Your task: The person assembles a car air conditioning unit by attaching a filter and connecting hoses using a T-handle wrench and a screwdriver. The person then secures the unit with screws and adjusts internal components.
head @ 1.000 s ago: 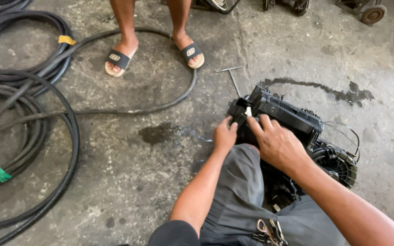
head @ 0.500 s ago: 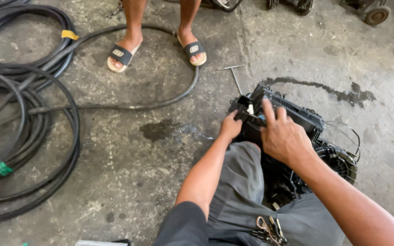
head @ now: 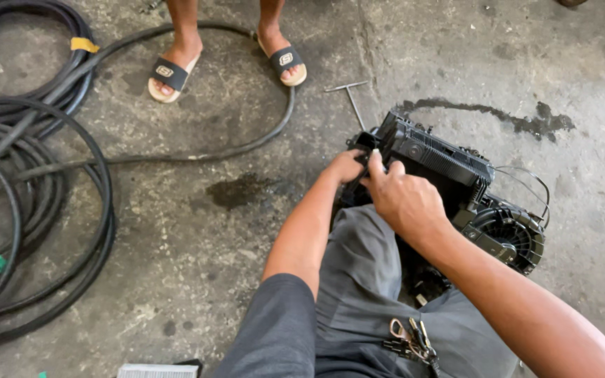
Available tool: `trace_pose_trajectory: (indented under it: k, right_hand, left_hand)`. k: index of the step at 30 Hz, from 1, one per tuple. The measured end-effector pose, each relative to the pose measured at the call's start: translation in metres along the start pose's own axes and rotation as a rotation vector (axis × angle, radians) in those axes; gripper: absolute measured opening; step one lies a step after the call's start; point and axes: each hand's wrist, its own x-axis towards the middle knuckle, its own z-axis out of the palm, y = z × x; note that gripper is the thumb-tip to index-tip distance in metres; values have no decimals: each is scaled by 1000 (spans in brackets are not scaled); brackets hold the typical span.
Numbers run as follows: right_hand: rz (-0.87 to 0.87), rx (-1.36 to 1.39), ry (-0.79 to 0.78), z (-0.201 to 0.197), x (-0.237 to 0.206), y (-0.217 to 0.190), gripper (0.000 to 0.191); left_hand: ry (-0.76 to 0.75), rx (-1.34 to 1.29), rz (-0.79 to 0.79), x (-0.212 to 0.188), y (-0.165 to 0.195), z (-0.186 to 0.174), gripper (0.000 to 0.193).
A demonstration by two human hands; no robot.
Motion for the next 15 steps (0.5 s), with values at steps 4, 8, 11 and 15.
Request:
trace_pose_trajectory:
  k: [4,8,11,15]
  right_hand:
    - [-287,-26,351,-2,-1,-15,67]
    - [48,2,19,2,2,-18,55]
    - [-243,-25,278,5,2,-14,63]
    - [47,74,31,8,-2,-10,22]
  left_hand:
    - [-100,50,33,4,-1,0,66]
    - [8,50,-21,1,-4,1,63]
    - [21,32,45,-1,-5,2,60]
    - [30,-96,36,0,-6,12,57]
